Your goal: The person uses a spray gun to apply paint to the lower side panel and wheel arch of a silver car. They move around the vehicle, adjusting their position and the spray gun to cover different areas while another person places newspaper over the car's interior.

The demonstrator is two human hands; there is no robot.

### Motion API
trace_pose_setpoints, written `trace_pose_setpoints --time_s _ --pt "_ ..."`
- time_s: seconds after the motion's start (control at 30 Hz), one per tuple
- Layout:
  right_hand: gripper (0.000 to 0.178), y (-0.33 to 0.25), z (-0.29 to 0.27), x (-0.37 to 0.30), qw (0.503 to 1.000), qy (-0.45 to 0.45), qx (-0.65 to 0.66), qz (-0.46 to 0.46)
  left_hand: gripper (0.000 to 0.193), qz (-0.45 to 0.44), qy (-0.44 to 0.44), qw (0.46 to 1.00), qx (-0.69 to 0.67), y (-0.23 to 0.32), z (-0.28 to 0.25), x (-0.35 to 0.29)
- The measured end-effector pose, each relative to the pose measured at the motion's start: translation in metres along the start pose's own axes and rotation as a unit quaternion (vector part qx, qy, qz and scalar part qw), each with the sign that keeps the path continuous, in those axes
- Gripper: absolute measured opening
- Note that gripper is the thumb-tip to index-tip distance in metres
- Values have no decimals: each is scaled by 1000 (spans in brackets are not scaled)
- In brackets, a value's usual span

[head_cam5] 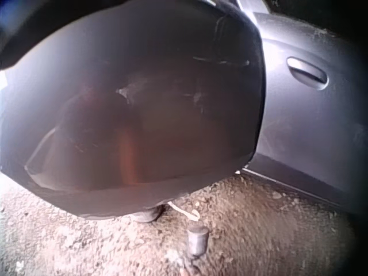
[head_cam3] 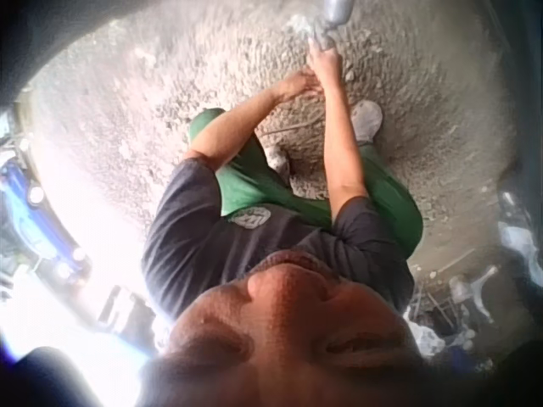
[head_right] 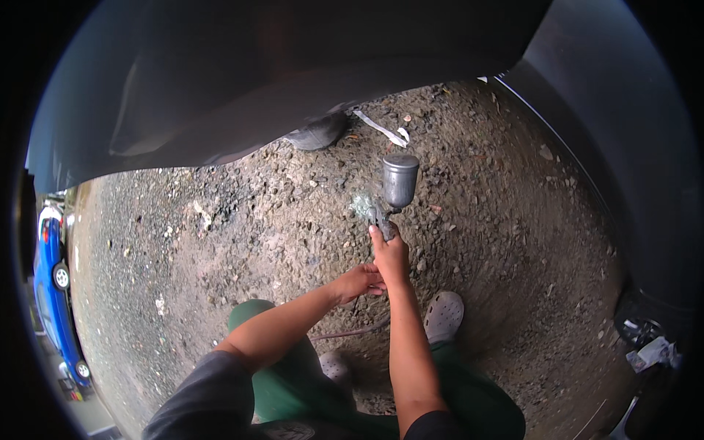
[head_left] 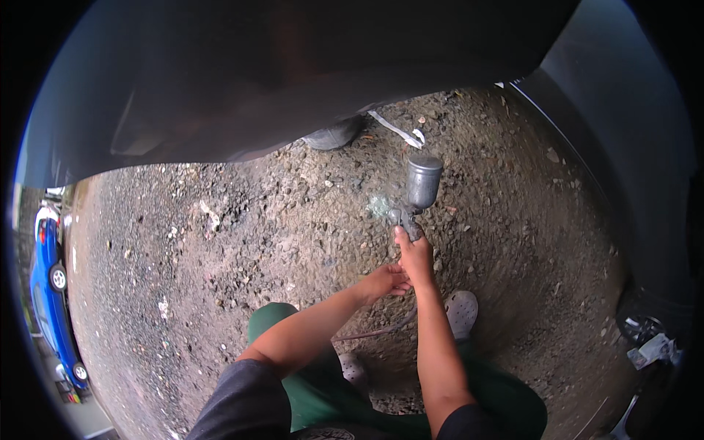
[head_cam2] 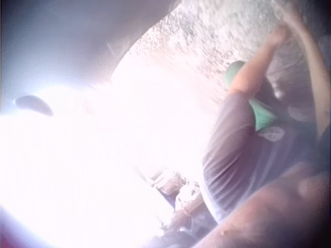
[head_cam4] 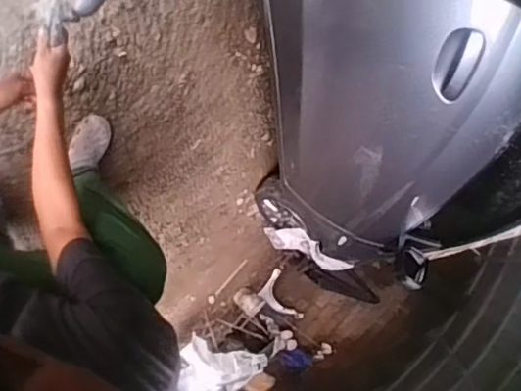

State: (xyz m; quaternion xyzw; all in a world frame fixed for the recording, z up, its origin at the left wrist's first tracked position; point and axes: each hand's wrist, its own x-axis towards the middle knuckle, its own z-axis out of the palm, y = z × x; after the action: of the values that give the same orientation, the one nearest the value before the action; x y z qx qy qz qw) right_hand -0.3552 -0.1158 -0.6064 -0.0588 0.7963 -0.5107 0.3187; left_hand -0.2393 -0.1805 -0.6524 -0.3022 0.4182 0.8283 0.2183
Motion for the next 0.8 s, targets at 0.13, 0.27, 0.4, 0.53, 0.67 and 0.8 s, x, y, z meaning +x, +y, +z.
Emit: trace_pose_setpoints --time_s 0.13,0.27,0.4,0.53,0.67,0.8 --pt "45 -22 -26 -10 998 20 59 -28 18 27 -42 998 -32 19 14 -6" --pt "35 -58 -34 -21 973 38 191 -122 17 79 -59 995 -20 59 28 -31" --pt "32 -101 -38 -40 949 64 257 -170 15 125 -66 989 41 96 31 -55" --pt "38 -119 -43 -54 955 20 241 -173 15 159 -49 984 58 108 30 -73" --pt "38 -128 -34 -56 948 34 236 -210 20 164 -51 984 51 112 24 -79" --pt "38 -131 -23 -47 942 43 205 -264 27 167 -38 984 43 119 19 -80"
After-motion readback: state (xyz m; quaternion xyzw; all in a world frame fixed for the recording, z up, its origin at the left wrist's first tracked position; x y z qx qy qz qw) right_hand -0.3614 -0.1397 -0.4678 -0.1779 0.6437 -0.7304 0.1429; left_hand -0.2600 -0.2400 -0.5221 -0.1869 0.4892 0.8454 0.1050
